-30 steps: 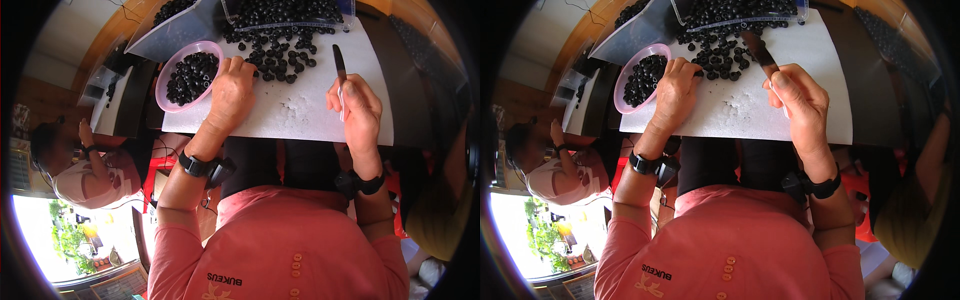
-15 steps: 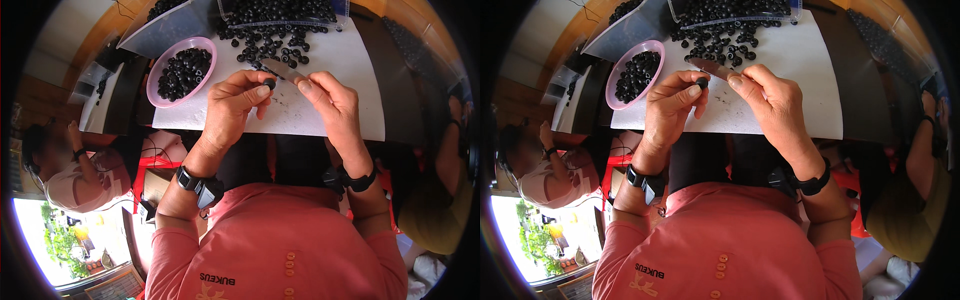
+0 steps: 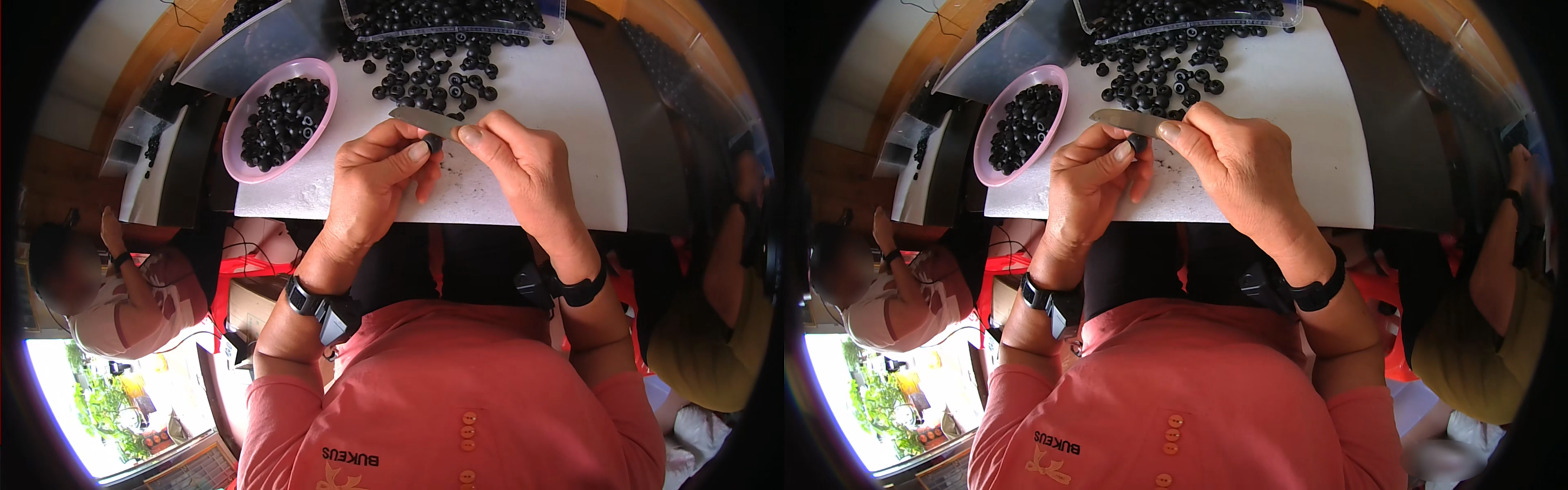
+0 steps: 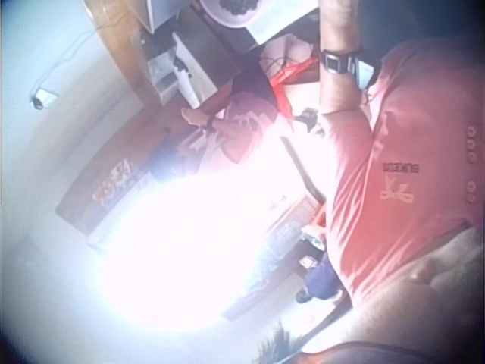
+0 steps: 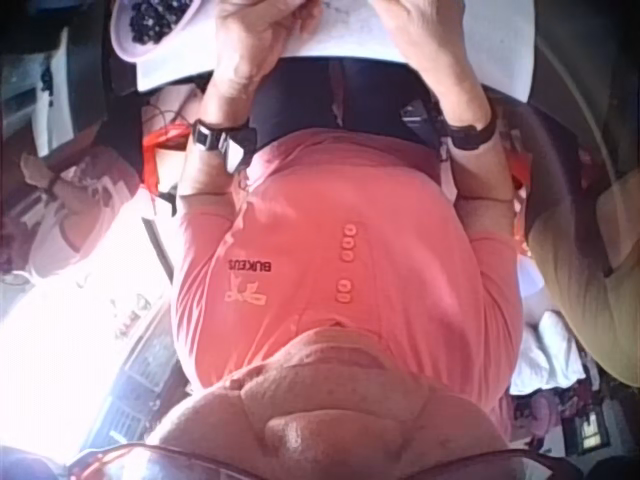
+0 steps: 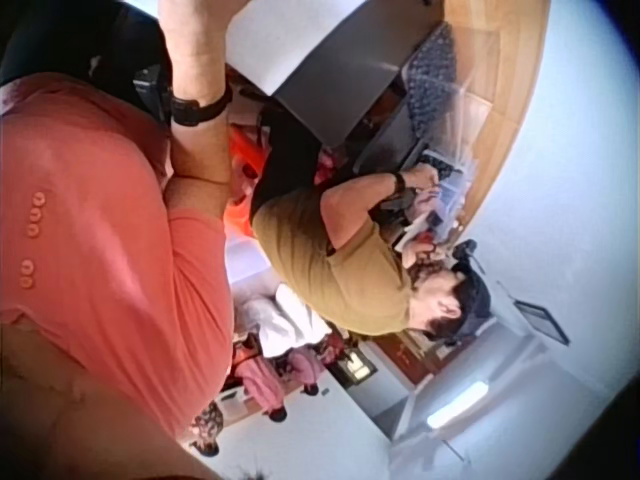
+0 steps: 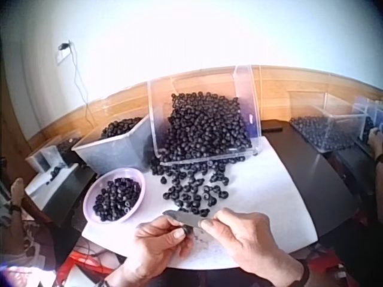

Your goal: Trimming excess material from small black rubber components using a small knife.

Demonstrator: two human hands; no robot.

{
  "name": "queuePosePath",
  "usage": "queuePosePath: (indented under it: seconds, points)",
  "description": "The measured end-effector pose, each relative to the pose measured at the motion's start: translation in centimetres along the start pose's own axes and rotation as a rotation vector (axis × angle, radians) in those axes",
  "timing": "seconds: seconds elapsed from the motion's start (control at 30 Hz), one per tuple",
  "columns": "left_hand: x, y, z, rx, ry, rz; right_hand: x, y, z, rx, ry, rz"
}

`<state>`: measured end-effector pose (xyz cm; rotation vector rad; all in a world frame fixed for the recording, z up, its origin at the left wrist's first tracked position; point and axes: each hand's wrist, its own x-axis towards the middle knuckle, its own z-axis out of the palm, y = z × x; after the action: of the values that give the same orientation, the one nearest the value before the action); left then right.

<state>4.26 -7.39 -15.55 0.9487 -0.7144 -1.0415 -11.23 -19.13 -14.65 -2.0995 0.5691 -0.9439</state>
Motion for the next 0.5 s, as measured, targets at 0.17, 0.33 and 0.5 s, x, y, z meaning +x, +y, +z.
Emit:
queuePosePath:
  seconds: [0.17,0.33,0.5]
  points:
    - [-0.11,0.41,0.4,0.01,0.009,-0.036,0.18,0.07,0.07,-0.053,-0.009,-0.017]
    - [-0.21,0.41,0.62,-0.022,0.011,-0.054,0.18,0.35,0.16,-0.041,-0.009,-0.028]
    - [-0.26,0.44,0.6,-0.054,0.003,-0.074,0.1,0.25,-0.03,-0.03,-0.012,-0.042]
